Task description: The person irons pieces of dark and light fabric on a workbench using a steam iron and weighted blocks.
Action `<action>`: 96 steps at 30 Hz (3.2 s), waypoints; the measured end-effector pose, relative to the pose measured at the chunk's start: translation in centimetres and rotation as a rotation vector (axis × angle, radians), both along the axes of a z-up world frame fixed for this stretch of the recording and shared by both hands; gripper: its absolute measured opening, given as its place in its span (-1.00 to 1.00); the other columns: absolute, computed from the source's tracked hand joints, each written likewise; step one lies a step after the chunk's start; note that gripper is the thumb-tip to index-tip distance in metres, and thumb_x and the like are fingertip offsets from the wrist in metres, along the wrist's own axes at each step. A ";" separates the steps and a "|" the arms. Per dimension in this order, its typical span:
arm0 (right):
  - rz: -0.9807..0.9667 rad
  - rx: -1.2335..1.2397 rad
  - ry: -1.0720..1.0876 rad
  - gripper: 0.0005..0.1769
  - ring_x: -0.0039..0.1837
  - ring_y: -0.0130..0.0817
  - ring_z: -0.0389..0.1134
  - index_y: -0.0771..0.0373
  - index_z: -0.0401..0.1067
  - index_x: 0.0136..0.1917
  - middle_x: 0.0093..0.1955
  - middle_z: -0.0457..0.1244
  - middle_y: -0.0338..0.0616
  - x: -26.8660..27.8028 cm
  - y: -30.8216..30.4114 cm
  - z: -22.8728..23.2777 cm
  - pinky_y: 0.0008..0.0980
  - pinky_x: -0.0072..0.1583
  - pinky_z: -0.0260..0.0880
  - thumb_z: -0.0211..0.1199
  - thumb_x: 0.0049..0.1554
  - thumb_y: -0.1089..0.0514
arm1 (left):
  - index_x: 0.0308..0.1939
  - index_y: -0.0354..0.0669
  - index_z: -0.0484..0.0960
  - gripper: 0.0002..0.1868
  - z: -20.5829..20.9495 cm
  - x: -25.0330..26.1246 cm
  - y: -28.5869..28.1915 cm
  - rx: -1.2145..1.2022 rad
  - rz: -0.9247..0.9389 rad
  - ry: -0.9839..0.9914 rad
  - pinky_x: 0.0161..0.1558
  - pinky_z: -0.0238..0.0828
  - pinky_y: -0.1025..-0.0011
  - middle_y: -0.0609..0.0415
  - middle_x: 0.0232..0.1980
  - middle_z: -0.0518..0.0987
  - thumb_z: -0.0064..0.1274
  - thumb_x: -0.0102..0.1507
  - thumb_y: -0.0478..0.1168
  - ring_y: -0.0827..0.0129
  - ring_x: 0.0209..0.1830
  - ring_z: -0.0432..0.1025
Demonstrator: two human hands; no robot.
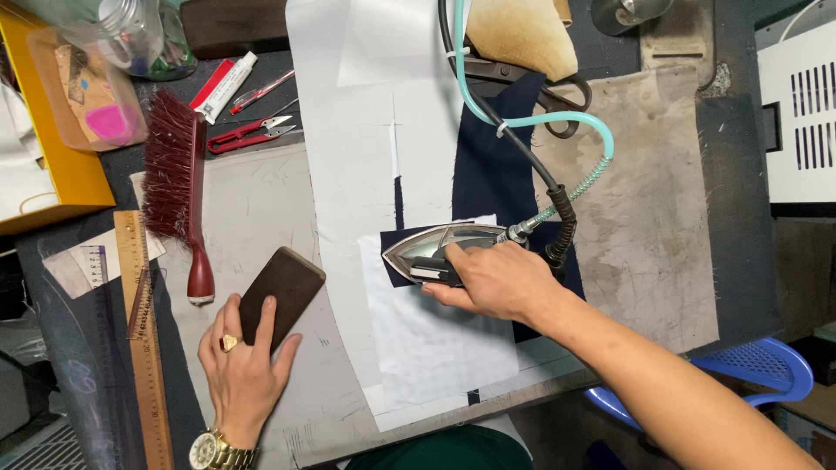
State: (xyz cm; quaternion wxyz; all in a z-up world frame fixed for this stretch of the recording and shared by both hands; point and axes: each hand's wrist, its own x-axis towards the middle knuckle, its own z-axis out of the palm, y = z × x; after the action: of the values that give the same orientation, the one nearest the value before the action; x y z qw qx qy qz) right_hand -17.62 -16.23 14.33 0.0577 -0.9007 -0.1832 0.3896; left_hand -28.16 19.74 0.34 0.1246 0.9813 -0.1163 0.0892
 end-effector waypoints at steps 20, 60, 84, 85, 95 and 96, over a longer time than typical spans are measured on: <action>0.071 0.037 -0.160 -0.32 -0.19 0.25 0.49 0.15 0.27 -0.03 -0.21 0.39 0.10 -0.8 -0.5 -1.3 0.07 -0.03 0.50 -0.19 0.27 -0.50 | 0.37 0.35 0.50 -0.54 -0.4 20.7 -17.9 -0.076 -0.872 0.085 0.52 -0.42 -0.26 -0.02 0.63 0.18 -0.36 0.49 0.16 0.07 0.67 -0.09; -0.234 0.061 -0.154 -0.24 -0.18 0.42 0.38 0.25 0.25 0.04 -0.25 0.37 0.06 -1.3 0.7 -3.5 0.33 -0.16 0.32 -0.06 0.25 -0.54 | -0.24 -0.05 0.64 -0.90 -4.1 40.4 -32.5 0.288 -0.796 -0.370 -0.01 0.22 0.02 0.07 -0.12 0.63 -0.01 0.26 -0.27 0.16 -0.04 0.40; -0.215 0.123 -0.282 -0.26 -0.43 0.22 0.34 0.19 0.26 -0.12 -0.45 0.28 -0.07 -2.6 0.8 -5.5 0.17 -0.38 0.26 0.01 0.26 -0.57 | 0.17 0.06 0.43 -0.46 -0.4 43.8 -30.0 0.566 -0.790 -0.229 0.13 0.19 0.03 0.06 -0.01 0.50 -0.04 0.14 0.09 0.09 0.09 0.37; -0.216 0.120 -0.300 -0.26 -0.44 0.21 0.33 0.19 0.26 -0.13 -0.47 0.27 -0.08 -2.7 0.7 -5.6 0.16 -0.39 0.24 0.01 0.26 -0.57 | 0.37 0.03 0.32 -0.18 -1.0 44.4 -30.4 0.618 -0.735 -0.074 0.14 0.12 -0.05 -0.13 0.27 0.47 -0.11 0.12 0.31 0.03 0.25 0.29; -0.238 0.108 -0.294 -0.25 -0.44 0.21 0.32 0.20 0.27 -0.11 -0.45 0.25 -0.08 -2.6 0.8 -5.3 0.17 -0.39 0.26 0.01 0.25 -0.57 | 0.44 0.00 0.11 -0.12 3.3 44.1 -29.1 0.107 -0.741 0.136 -0.07 0.22 -0.23 -0.28 -0.05 0.56 0.14 0.20 0.25 -0.25 -0.05 0.40; -0.236 0.109 -0.295 -0.25 -0.43 0.21 0.33 0.20 0.26 -0.11 -0.45 0.26 -0.08 -2.5 0.8 -5.3 0.16 -0.38 0.27 0.00 0.25 -0.57 | 0.18 -0.08 0.26 -0.31 3.3 44.4 -28.5 -0.103 -0.728 0.081 -0.19 0.25 -0.15 -0.20 -0.12 0.54 0.19 0.19 0.20 -0.20 -0.16 0.40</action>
State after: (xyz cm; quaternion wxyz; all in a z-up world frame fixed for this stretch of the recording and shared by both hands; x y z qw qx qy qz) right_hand -20.12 -15.45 9.07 0.1240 -0.9588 -0.1036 0.2337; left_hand 16.26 -8.77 3.64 0.2020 0.8708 -0.4481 0.0060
